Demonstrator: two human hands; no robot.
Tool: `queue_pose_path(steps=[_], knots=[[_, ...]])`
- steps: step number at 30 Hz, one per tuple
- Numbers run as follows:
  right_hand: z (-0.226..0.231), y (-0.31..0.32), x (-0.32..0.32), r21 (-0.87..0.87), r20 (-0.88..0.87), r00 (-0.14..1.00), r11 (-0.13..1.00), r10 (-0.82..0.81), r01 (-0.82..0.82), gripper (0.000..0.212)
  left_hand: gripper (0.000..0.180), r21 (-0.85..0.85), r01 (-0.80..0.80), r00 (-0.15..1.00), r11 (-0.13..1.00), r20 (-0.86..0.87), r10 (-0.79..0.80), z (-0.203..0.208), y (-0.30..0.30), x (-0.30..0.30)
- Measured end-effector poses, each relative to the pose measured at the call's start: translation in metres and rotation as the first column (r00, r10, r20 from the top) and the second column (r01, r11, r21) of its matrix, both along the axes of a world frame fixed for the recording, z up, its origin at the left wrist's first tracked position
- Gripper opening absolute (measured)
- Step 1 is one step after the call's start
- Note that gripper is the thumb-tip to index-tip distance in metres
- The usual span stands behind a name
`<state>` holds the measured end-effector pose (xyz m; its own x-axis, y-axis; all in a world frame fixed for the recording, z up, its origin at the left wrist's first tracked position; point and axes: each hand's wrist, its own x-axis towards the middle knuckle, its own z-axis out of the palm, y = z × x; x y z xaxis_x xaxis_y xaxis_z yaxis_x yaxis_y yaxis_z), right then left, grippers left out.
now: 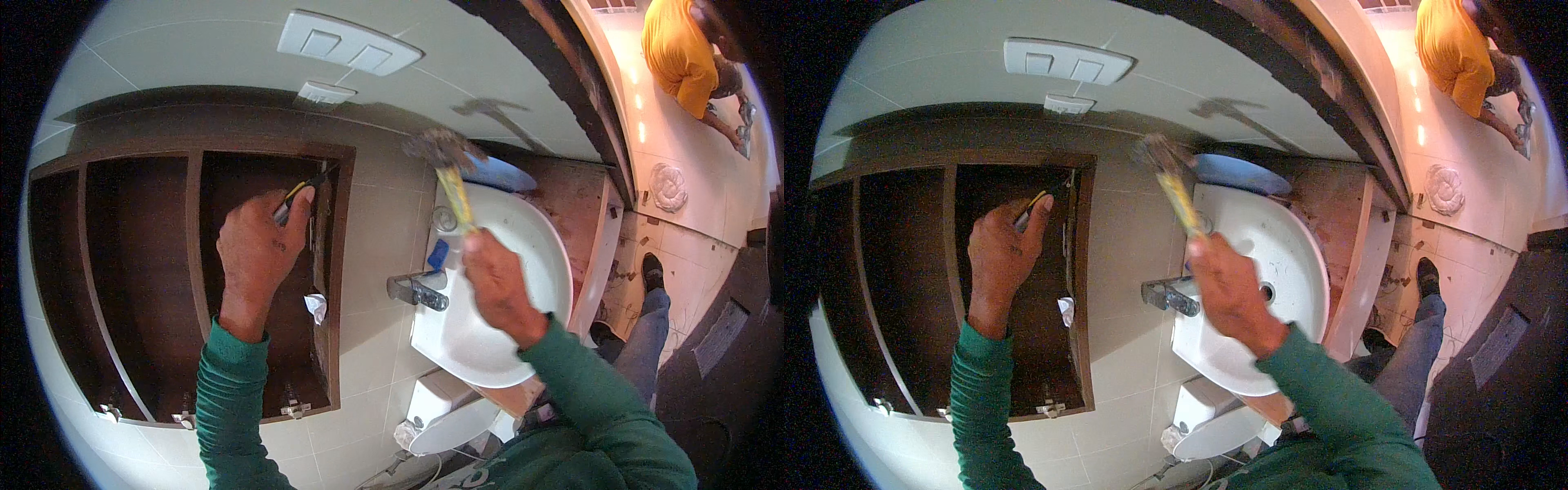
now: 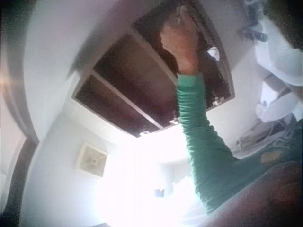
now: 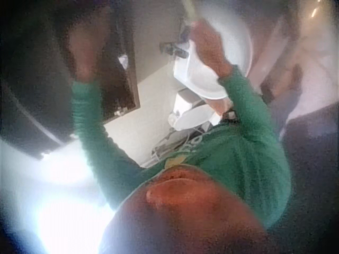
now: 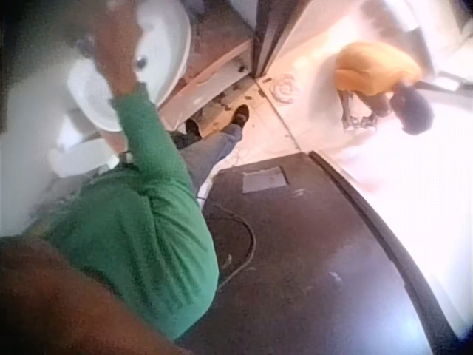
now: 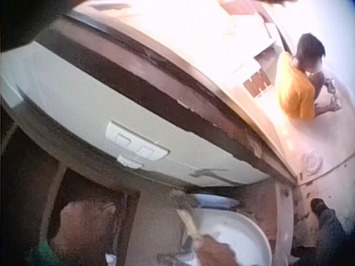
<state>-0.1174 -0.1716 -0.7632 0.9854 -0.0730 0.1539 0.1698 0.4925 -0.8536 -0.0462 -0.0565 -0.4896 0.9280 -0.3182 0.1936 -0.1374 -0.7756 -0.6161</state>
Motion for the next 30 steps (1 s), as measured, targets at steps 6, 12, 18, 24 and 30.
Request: queue_pose_path(steps=[6, 12, 18, 24, 30], knots=[[-0.064, -0.095, -0.03, -0.499, -0.168, 0.986, 0.863, -0.008, -0.078, 0.037, 0.047, 0.044, -0.142, 0.987, 0.989, -0.064, 0.145, 0.013, -0.015, -0.001], [-0.113, -0.14, -0.029, -0.687, -0.135, 0.991, 0.721, -0.011, -0.085, 0.029, 0.045, 0.222, -0.137, 0.99, 0.965, -0.014, 0.144, -0.012, -0.062, -0.031], [-0.152, -0.164, -0.008, -0.827, -0.002, 1.0, 0.562, -0.011, 0.005, 0.029, 0.032, -0.086, -0.233, 0.959, 0.969, -0.185, 0.214, -0.022, -0.117, -0.083], [-0.181, -0.165, 0.003, -0.857, 0.024, 1.0, 0.515, 0.02, 0.01, 0.03, 0.037, -0.614, -0.612, 0.788, 0.499, -0.421, 0.449, -0.096, -0.105, -0.165], [-0.173, -0.203, -0.003, -0.831, 0.062, 0.988, 0.555, 0.139, -0.026, 0.026, 0.04, -0.84, -0.527, 0.742, 0.131, -0.38, 0.553, -0.166, -0.107, -0.252]])
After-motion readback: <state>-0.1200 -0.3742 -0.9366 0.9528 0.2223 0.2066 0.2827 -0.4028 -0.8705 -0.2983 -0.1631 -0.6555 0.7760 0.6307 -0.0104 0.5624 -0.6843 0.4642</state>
